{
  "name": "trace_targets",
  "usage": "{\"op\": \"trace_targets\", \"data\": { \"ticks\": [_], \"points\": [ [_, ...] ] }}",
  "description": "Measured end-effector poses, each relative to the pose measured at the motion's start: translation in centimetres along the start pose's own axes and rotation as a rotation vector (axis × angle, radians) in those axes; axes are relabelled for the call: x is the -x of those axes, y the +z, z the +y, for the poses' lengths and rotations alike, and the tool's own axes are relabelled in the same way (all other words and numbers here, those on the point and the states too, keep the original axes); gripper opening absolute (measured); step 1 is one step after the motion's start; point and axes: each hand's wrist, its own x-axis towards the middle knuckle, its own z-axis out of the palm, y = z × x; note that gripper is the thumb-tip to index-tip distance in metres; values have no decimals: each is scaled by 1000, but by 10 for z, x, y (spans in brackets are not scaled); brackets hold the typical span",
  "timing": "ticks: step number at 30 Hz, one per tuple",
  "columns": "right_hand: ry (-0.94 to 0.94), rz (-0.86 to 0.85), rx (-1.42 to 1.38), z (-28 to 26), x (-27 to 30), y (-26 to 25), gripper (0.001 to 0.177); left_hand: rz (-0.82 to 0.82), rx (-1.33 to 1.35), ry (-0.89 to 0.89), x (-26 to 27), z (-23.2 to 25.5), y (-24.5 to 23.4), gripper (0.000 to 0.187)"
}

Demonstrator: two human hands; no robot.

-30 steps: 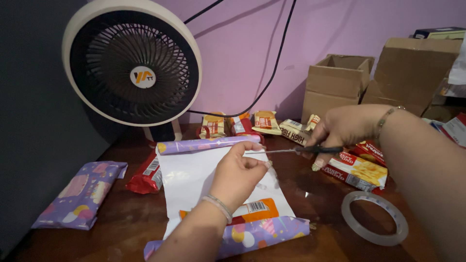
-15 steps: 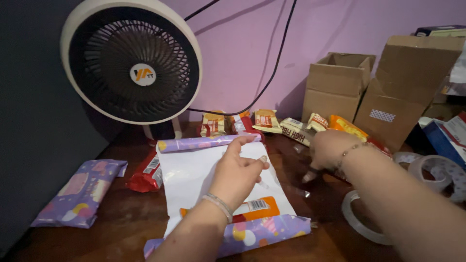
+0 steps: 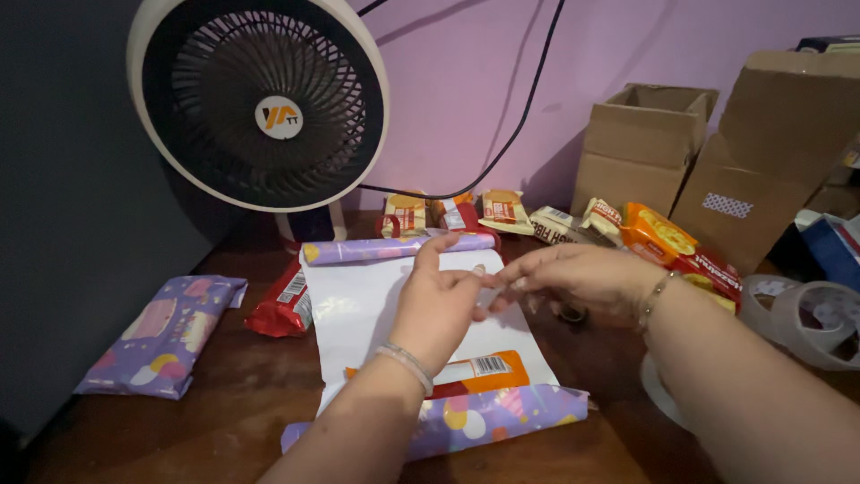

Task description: The person wraps a small snack packet in purple patterned wrapping paper. They fold the paper around the packet, apply clear tape to secure the folds, and trim excess paper with scissors. The wrapped packet is placed on the table.

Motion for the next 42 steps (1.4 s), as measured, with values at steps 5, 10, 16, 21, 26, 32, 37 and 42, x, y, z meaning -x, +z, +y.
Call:
{"op": "trace_targets", "data": {
  "ticks": [5,10,16,21,26,32,37,42],
  "points": [
    [-100,50,-13,-6,9,26,23,12,-125,12,1,-4,-3,56],
    [155,248,214,-2,8,32,25,13,-677,81,11,7,-3,60],
    [93,487,626,17,-10,23,30,72,-933,40,20,28,-8,68],
    [110,586,839,26,-16,25,27,57,-828,35,30,36,-9,70],
    [92,608,963,18,-10,35,28,66,-826,74,36,39,-13,70],
    [-7,633,965,5,-2,36,61,54,-828,97,41,42,-16,70],
    [131,585,1129,-9,3,36,56,38,-750,5,48,49,-18,61],
    [-112,873,803,-28,14,48,60,-15,-302,-1,54,52,-24,47]
  ]
}}
